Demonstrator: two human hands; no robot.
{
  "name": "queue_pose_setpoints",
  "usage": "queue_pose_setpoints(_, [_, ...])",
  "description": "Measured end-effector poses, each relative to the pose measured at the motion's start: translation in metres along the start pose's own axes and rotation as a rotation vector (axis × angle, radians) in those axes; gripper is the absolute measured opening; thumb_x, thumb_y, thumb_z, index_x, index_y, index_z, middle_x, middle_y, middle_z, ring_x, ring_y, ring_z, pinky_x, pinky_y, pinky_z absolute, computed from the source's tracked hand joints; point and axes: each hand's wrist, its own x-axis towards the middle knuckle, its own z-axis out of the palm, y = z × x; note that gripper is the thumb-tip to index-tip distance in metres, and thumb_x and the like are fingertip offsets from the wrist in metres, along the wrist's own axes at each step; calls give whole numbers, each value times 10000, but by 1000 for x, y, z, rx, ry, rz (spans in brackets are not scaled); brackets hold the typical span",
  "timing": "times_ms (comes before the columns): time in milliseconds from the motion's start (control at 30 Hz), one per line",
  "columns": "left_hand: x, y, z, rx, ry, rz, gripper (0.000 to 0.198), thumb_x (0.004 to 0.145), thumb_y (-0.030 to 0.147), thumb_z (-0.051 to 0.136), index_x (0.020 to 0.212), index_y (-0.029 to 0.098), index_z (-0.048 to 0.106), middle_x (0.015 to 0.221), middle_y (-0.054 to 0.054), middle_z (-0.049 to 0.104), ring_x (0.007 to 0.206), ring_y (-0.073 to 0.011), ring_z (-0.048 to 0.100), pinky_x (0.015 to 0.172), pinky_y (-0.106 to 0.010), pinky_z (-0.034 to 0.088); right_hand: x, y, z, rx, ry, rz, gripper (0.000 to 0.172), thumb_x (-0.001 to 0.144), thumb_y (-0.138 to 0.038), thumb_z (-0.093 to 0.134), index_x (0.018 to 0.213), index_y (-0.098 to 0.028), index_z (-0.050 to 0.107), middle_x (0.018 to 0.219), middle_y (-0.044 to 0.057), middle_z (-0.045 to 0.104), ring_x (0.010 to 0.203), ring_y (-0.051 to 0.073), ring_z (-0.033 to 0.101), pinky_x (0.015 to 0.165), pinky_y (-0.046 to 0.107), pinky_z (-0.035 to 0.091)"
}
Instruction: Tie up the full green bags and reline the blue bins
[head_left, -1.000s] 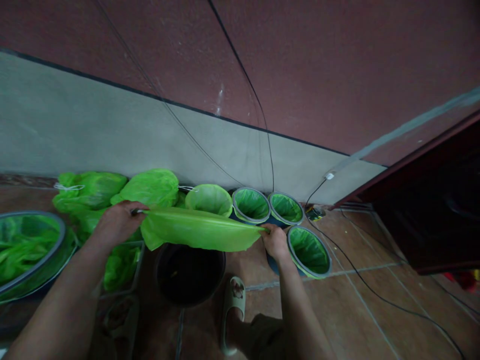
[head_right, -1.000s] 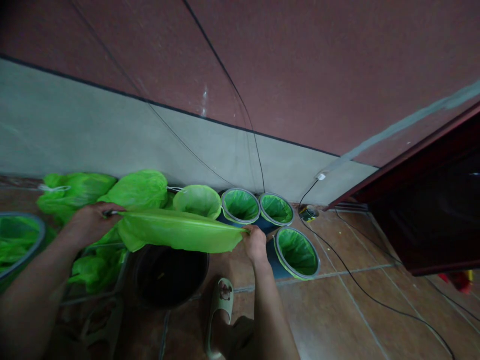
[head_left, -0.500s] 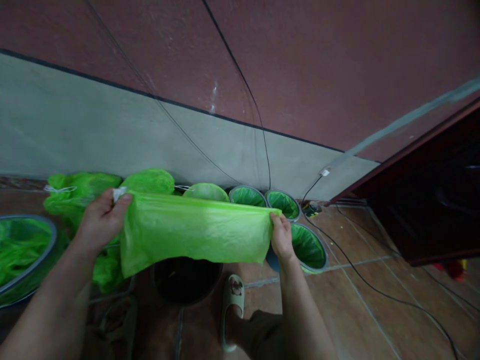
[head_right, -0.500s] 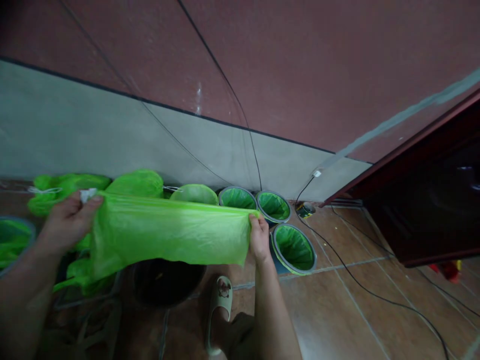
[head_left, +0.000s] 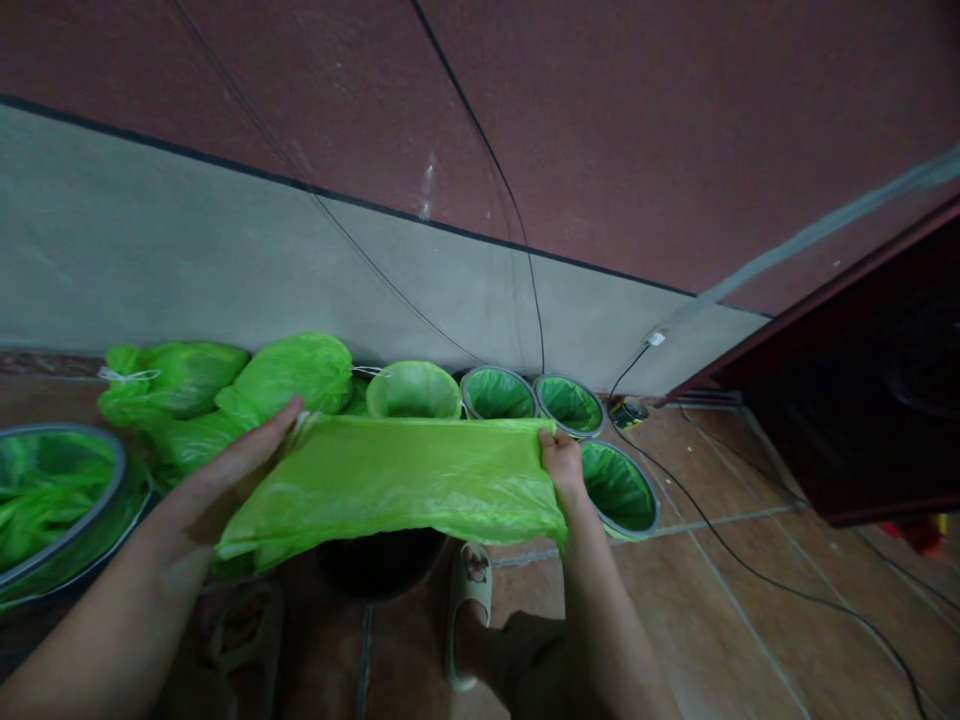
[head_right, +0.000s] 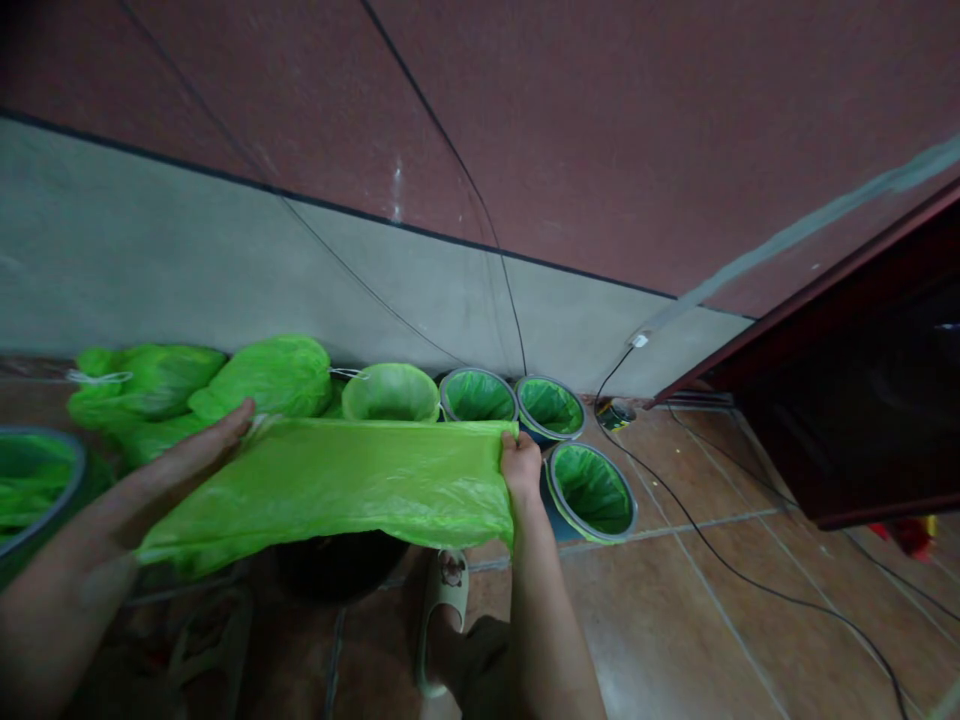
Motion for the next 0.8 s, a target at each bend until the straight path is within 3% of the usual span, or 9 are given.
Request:
queue_pose_setpoints(100, [-2, -3, 6, -32, -207, -84, 598, 688, 595, 716, 1133, 197, 686, 969, -112, 773, 906, -302, 729, 785, -394, 597, 6, 7, -6, -16, 67, 30, 364, 755, -523, 493, 599, -201, 554, 563, 55, 609, 575, 204, 540, 570, 302, 373])
queue_pose_setpoints(200, [-2, -6, 7, 43, -143, 42, 785, 580, 330, 848, 1313, 282, 571, 1127, -68, 747, 1000, -280, 714, 797, -340, 599, 9, 12, -10, -39, 114, 59, 322, 771, -457, 504, 565, -211, 527, 546, 50, 600, 562, 207, 548, 566, 305, 378])
queue_pose_setpoints(267, [-2, -9, 8, 87, -111, 54, 937, 498, 245, 876, 1361, 311, 520, 1151, -66, 733, 985, -298, 715, 766, -346, 606, 10, 11, -11, -37, 125, 79, 307, 777, -424, 525, 554, -214, 519, 541, 49, 598, 587, 219, 569, 577, 309, 394])
queue_pose_setpoints(333, [-2, -8, 9, 109, -78, 79, 961, 467, 211, 872, 1355, 317, 520, 1132, -64, 729, 946, -294, 718, 735, -335, 604, 8, 5, -11, 28, 115, 130, 303, 784, -418, 554, 563, -213, 526, 556, 53, 612, 641, 237, 602, 600, 314, 425])
queue_pose_setpoints(400, [0, -5, 8, 102, 0, 136, 920, 477, 203, 850, 1331, 324, 530, 1095, -46, 727, 899, -260, 717, 703, -307, 594, 1, -6, -9, 208, 43, 260, 314, 813, -459, 557, 632, -202, 573, 618, 66, 659, 703, 253, 642, 633, 325, 471])
queue_pose_setpoints(500, [5, 2, 1, 53, 110, 233, 884, 498, 197, 815, 1320, 316, 512, 1010, -2, 721, 798, -201, 706, 651, -282, 576, -16, -24, -5, 578, -273, 485, 435, 869, -584, 477, 841, -188, 656, 777, 92, 733, 806, 264, 695, 696, 360, 538])
queue_pose_setpoints(600, [8, 8, -9, -6, 166, 261, 834, 486, 190, 812, 1267, 277, 531, 897, 30, 710, 697, -166, 680, 610, -270, 554, -33, -35, -1, 766, -583, 493, 410, 813, -565, 608, 992, -201, 664, 920, 83, 758, 872, 244, 714, 733, 353, 565])
queue_pose_setpoints(667, [9, 12, -13, -39, 215, 252, 752, 470, 194, 819, 1177, 258, 569, 824, 44, 701, 661, -154, 664, 597, -257, 533, -40, -35, 1, 769, -621, 438, 462, 689, -408, 777, 1087, -226, 632, 970, 49, 761, 825, 220, 721, 694, 324, 570])
queue_pose_setpoints(800, [7, 17, -17, -62, 258, 261, 600, 398, 216, 830, 954, 231, 603, 751, 55, 690, 660, -157, 651, 605, -258, 517, -40, -29, 5, 699, -474, 371, 893, 504, -131, 813, 1331, -238, 493, 818, -17, 755, 646, 187, 700, 590, 277, 543])
